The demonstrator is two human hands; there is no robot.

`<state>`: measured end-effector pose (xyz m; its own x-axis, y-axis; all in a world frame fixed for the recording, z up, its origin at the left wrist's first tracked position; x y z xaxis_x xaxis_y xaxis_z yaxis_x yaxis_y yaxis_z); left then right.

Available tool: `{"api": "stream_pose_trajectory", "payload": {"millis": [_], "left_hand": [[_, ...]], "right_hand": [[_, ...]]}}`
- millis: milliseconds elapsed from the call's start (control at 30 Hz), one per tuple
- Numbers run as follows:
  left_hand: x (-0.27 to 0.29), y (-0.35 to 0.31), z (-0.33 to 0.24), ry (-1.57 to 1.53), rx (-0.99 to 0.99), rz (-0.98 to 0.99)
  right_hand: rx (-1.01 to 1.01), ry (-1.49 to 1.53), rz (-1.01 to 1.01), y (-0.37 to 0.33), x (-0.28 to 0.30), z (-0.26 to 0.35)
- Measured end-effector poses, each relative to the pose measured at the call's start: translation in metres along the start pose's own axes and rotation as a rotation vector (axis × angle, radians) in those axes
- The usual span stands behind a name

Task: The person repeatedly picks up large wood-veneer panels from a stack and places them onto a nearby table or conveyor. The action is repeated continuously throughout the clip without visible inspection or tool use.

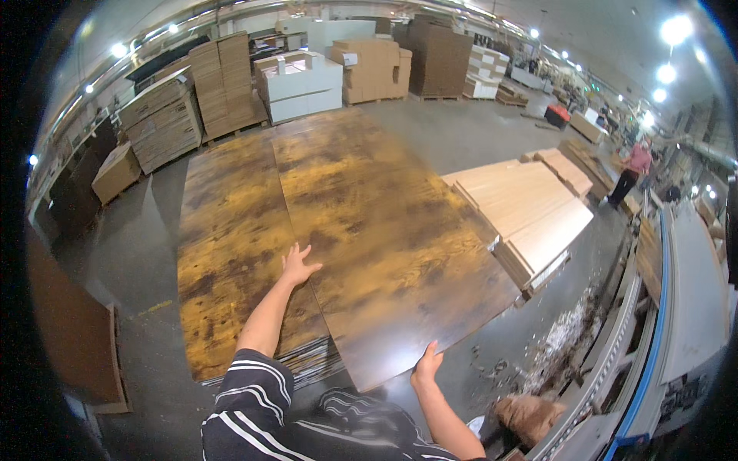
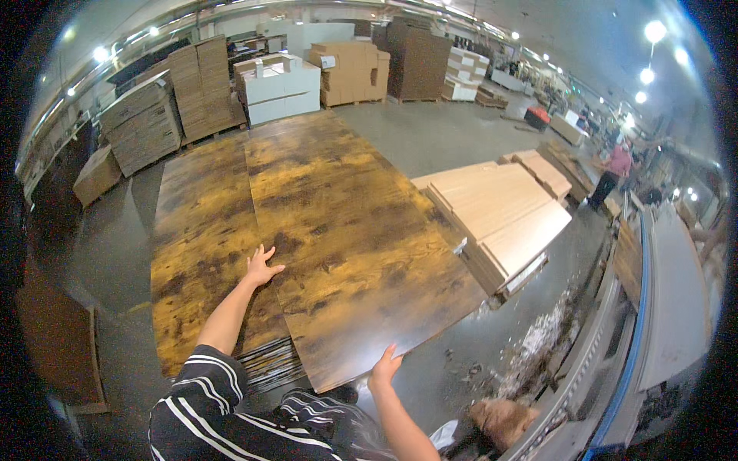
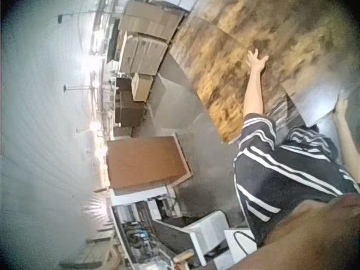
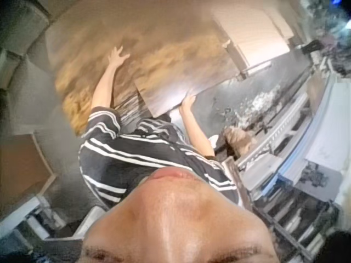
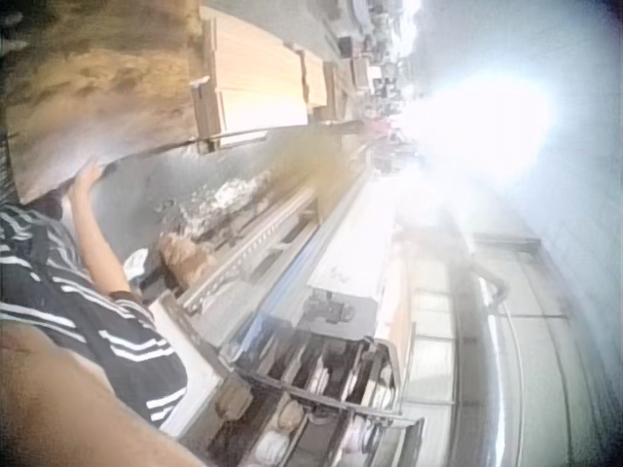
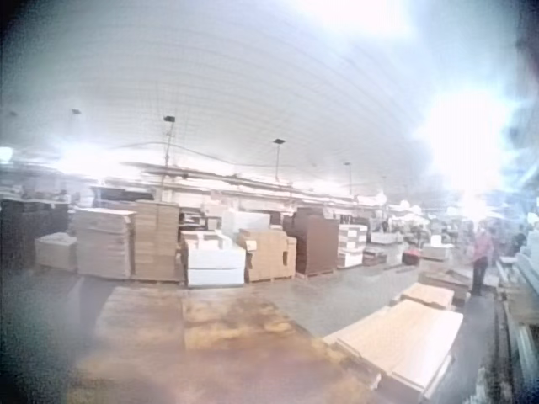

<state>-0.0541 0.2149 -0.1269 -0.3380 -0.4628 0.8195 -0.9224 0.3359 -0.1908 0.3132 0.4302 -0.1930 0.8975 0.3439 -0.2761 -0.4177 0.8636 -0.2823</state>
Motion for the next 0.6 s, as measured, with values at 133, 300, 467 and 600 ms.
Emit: {"api": "stream_pose_trajectory", "payload": {"millis": [133, 300, 467, 600], "left_hand": [[0.004, 0.024, -0.019, 0.013, 0.0, 0.019], [0.006, 0.051, -0.038, -0.024, 0.025, -0.007], [-0.029, 0.041, -0.062, -0.037, 0.005, -0.111], [-0.07, -0.065, -0.067, -0.151, -0.132, 0.022]], "right_hand": [[-0.069, 0.023, 0.015, 0.038, -0.008, -0.003], [-0.035, -0.02, 0.085, 0.083, -0.023, 0.0], [-0.193, -0.441, 0.418, 0.108, 0.0, 0.041], [0.004, -0.715, 0.495, 0.143, 0.058, 0.104]]}}
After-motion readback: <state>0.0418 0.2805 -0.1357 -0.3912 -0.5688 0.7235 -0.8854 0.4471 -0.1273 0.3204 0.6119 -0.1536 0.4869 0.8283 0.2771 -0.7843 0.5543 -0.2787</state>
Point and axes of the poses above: each hand's wrist, its own y-axis towards the middle knuckle, its own x-axis out of the back of the hand, z = x × y, the point moved 1 cm from there along y, towards the middle knuckle, and after that the axes turned 4 degrees about -y, right-handed, at the moved point
